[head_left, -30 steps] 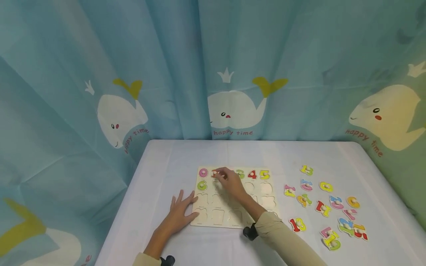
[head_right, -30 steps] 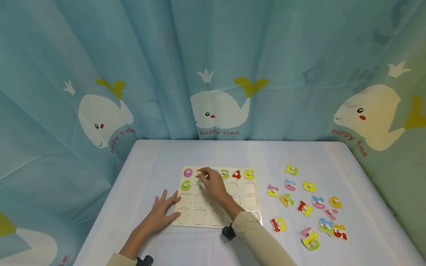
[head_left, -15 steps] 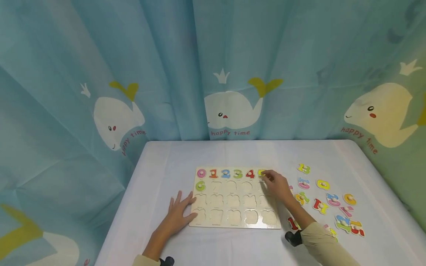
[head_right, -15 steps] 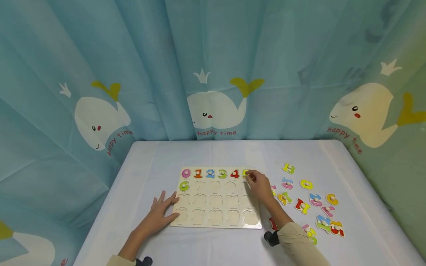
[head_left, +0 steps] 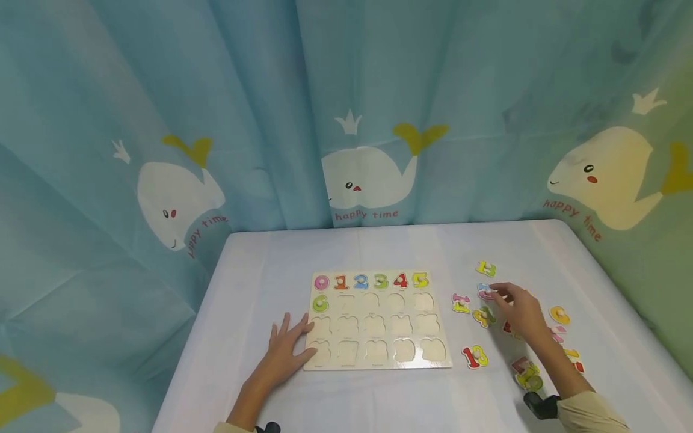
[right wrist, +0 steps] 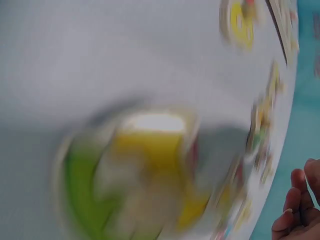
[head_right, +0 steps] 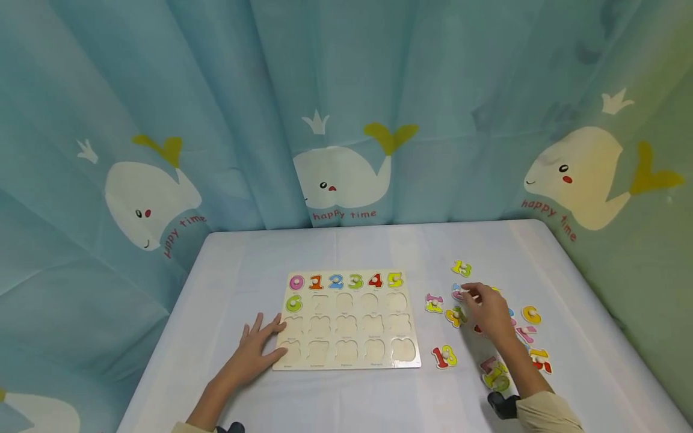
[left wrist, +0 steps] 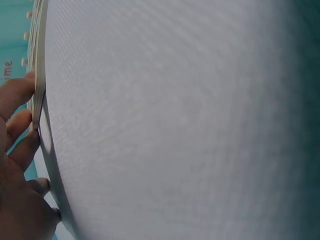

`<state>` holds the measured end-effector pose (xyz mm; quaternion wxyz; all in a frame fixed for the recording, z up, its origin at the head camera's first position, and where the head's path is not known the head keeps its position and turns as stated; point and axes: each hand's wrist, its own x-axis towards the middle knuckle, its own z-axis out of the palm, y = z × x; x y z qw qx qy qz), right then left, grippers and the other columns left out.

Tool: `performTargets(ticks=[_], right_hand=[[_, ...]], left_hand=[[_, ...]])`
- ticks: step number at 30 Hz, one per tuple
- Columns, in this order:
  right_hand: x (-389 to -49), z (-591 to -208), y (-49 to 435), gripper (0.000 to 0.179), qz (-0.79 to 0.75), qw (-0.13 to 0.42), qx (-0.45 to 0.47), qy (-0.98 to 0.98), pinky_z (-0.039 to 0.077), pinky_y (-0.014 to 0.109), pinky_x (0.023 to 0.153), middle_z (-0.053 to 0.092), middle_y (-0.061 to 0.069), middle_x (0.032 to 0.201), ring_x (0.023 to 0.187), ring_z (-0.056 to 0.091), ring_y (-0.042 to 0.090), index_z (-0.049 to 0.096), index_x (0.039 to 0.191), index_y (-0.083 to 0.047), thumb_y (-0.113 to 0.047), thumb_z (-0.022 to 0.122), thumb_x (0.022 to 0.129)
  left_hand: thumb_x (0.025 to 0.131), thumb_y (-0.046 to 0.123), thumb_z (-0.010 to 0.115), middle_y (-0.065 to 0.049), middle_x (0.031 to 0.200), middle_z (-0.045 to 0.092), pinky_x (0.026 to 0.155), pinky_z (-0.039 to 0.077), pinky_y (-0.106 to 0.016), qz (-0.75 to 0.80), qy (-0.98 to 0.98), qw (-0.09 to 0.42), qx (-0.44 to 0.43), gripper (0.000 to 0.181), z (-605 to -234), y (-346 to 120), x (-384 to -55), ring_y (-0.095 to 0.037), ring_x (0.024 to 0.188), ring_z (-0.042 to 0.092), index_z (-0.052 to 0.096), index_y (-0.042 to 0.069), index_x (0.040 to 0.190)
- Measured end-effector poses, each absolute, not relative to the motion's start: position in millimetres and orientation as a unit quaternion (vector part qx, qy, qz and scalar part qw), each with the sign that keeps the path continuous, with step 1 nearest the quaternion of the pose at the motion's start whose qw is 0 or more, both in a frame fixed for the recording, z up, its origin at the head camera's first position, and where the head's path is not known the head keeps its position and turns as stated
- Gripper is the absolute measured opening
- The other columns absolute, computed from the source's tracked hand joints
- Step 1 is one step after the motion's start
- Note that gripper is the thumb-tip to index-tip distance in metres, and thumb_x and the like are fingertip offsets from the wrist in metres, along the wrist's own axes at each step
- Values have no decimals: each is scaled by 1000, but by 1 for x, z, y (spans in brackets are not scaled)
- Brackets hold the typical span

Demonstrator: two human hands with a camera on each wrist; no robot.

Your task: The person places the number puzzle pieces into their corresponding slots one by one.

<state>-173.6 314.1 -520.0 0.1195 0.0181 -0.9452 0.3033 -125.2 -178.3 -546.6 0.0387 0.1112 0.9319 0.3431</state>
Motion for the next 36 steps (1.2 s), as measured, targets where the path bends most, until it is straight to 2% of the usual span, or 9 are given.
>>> performTargets(ticks=[4, 10, 17, 19, 21, 25, 27, 30, 36], right_hand=[[-157, -523, 353, 29, 297, 104, -35, -949, 45, 28, 55, 60, 22, 99, 80, 58, 29, 58, 116, 4, -16, 55, 95], [-131, -522, 388, 36, 273, 29, -59, -960, 52, 48, 65, 56, 30, 105, 90, 53, 43, 51, 121, 9, -12, 57, 92], [-124, -535, 414, 41, 300, -58, -39, -951, 51, 45, 68, 55, 34, 113, 97, 56, 43, 50, 124, 9, -18, 57, 94], [-123, -538, 417, 39, 299, -47, -38, -952, 51, 45, 71, 54, 34, 115, 99, 55, 45, 50, 124, 9, -17, 56, 95], [-122, -540, 417, 39, 299, -19, -45, -953, 52, 38, 67, 56, 33, 113, 96, 57, 44, 50, 124, 8, -17, 57, 95], [-121, -538, 407, 45, 303, 37, -87, -948, 46, 22, 52, 61, 23, 104, 85, 56, 25, 52, 124, 4, -27, 59, 94], [-123, -533, 397, 50, 316, 53, -103, -942, 42, 21, 51, 60, 17, 100, 81, 49, 15, 52, 126, 3, -33, 60, 92], [-130, -527, 379, 52, 324, 82, -97, -937, 38, 22, 52, 57, 10, 92, 75, 43, 9, 54, 125, 1, -36, 63, 90], [-144, -526, 337, 46, 353, 93, -67, -929, 40, 23, 49, 53, 7, 88, 71, 45, 12, 55, 122, 2, -30, 64, 90]], left_hand=[[83, 28, 70, -12, 146, 38, 108, -4, -58, 342, 933, 37, 108, 50, -546, -178, -125, -44, 138, 10, 57, 7, 126], [83, 27, 70, -12, 146, 38, 108, -4, -58, 342, 933, 35, 110, 51, -548, -178, -125, -44, 138, 11, 56, 6, 127], [83, 26, 70, -13, 145, 40, 108, -3, -60, 342, 933, 28, 110, 50, -548, -178, -125, -45, 137, 11, 57, 5, 126], [83, 26, 70, -13, 144, 40, 107, -3, -60, 342, 933, 27, 111, 50, -548, -178, -125, -46, 137, 12, 57, 5, 126], [83, 26, 70, -12, 144, 40, 108, -3, -60, 343, 932, 28, 111, 50, -547, -178, -125, -45, 137, 12, 58, 6, 126], [83, 27, 70, -12, 145, 39, 108, -3, -60, 343, 932, 30, 111, 50, -547, -178, -125, -45, 137, 12, 57, 6, 126], [83, 28, 70, -12, 145, 39, 108, -3, -59, 341, 933, 31, 109, 50, -546, -179, -125, -44, 137, 11, 57, 6, 126], [83, 28, 70, -11, 145, 39, 108, -4, -58, 340, 934, 32, 106, 50, -547, -179, -125, -43, 138, 11, 57, 7, 126], [83, 28, 70, -11, 146, 39, 109, -4, -57, 345, 932, 32, 106, 50, -550, -179, -126, -43, 138, 10, 57, 7, 127]])
